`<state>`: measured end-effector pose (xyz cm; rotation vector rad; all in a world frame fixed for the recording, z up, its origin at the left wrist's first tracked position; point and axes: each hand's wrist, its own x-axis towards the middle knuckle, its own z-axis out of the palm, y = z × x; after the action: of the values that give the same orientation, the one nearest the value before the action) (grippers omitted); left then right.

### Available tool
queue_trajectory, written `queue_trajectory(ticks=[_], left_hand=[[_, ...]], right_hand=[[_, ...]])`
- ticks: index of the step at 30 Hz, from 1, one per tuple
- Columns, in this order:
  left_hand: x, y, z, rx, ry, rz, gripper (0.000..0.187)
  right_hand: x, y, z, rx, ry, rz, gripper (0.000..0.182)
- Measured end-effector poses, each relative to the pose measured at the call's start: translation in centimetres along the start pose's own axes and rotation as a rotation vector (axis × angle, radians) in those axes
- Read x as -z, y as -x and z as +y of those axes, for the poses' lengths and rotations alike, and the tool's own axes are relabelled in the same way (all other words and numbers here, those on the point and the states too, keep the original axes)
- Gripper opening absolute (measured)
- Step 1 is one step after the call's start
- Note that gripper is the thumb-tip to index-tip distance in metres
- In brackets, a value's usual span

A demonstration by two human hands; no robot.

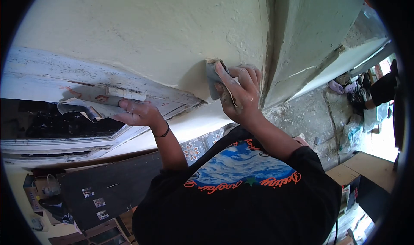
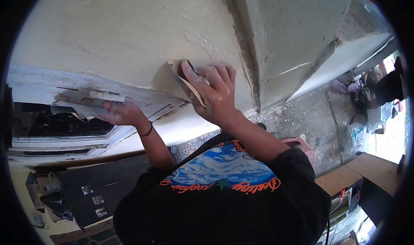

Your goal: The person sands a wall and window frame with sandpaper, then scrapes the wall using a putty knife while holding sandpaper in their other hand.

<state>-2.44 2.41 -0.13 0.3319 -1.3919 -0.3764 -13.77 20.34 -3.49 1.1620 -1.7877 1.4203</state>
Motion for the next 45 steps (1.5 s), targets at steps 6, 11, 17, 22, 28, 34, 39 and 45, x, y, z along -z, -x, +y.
queue_trajectory(ticks=[6,11,17,22,28,34,39,45], left_hand=[[0.2,-0.3,0.0,-0.103,-0.081,-0.051,0.061],[0.9,0.2,-0.2,-0.045,-0.082,-0.068,0.059],[2.4,1.2,-0.1,0.045,-0.140,-0.111,0.062],[3.8,3.2,2.2,0.197,-0.073,-0.161,0.059],[9.3,6.7,4.6,0.502,0.014,-0.211,0.040],[15.6,9.4,8.6,0.905,0.125,-0.301,0.030],[19.2,9.4,9.3,1.115,0.036,-0.505,0.036],[20.4,10.0,9.0,1.104,0.216,-0.583,0.036]], right_hand=[[1.1,4.2,-0.4,-0.264,-0.312,0.063,0.049],[2.9,5.1,0.3,-1.000,-0.771,-0.085,0.040],[3.4,6.0,0.8,-1.192,-1.356,-0.033,0.050],[4.0,5.8,-0.7,-1.186,-1.526,-0.100,0.054],[3.3,6.9,-2.8,-1.134,-1.594,-0.122,0.052],[3.1,8.9,-5.2,-1.271,-1.462,-0.164,0.049],[2.6,11.2,-7.7,-1.356,-1.406,-0.171,0.045],[3.0,13.2,-10.5,-1.377,-1.312,-0.211,0.044]])
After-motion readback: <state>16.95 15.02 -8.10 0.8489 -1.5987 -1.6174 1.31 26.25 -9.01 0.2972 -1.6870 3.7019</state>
